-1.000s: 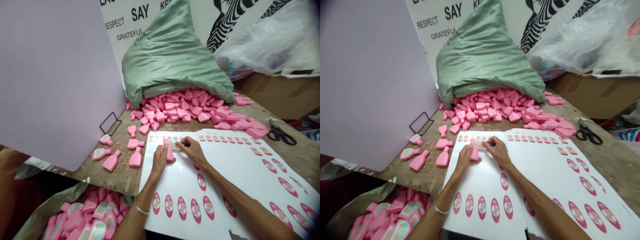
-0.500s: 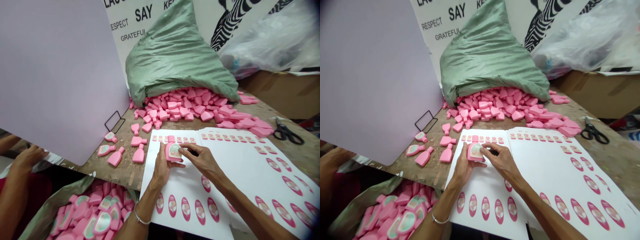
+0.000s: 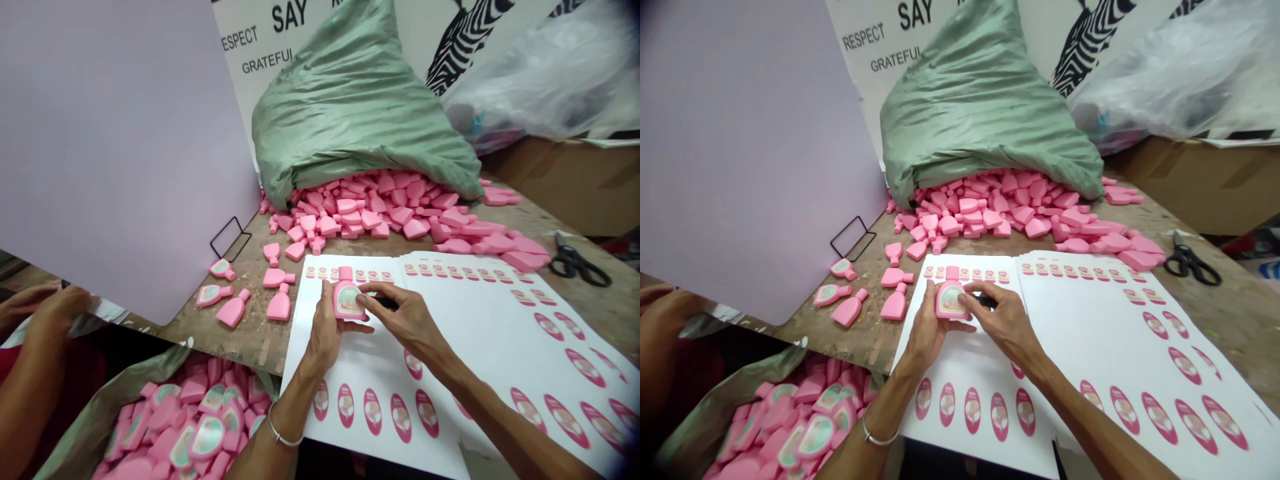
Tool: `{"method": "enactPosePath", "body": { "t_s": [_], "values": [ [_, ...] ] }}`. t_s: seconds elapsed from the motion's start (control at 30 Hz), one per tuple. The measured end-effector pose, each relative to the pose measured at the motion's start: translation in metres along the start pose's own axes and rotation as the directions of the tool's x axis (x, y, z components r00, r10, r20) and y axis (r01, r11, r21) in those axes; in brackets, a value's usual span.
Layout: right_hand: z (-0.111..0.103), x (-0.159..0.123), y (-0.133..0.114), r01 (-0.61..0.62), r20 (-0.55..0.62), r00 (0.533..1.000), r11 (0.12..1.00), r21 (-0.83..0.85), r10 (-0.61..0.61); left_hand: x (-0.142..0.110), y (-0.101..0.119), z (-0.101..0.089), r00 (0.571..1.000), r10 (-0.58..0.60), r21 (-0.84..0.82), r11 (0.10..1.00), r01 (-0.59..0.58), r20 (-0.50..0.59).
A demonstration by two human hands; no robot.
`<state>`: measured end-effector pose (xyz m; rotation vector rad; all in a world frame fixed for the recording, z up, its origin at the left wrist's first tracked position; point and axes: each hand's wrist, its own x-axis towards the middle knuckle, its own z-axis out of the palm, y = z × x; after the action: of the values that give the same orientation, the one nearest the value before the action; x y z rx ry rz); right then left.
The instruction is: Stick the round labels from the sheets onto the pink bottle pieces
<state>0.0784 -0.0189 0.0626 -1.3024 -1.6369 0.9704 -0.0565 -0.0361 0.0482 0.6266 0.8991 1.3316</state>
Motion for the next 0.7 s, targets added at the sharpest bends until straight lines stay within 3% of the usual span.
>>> {"method": "enactPosePath", "body": {
  "t_s": [0.23,0.43,0.53,0.7],
  "values": [
    [0.002,0.001,-0.002,0.024,-0.038,0.999,0.999,-0.045,-0.026,-0.004,0.006,0.000,0.990,0.047,0.049,0.997,-0.054,0.132],
    [-0.007,0.006,0.005,-0.068,-0.094,0.995,0.961,-0.267,0.044,-0.008,0.009,-0.002,0.982,0.050,0.082,0.994,-0.066,0.182],
    [-0.007,0.010,0.004,-0.077,-0.027,0.997,0.988,-0.132,0.074,-0.012,0.011,0.001,0.977,0.012,0.095,0.995,-0.033,0.213],
    [0.002,0.018,0.007,-0.006,0.091,0.996,0.998,0.055,0.001,-0.023,0.017,0.002,0.950,-0.094,0.094,0.993,0.068,0.298]
  ]
}}
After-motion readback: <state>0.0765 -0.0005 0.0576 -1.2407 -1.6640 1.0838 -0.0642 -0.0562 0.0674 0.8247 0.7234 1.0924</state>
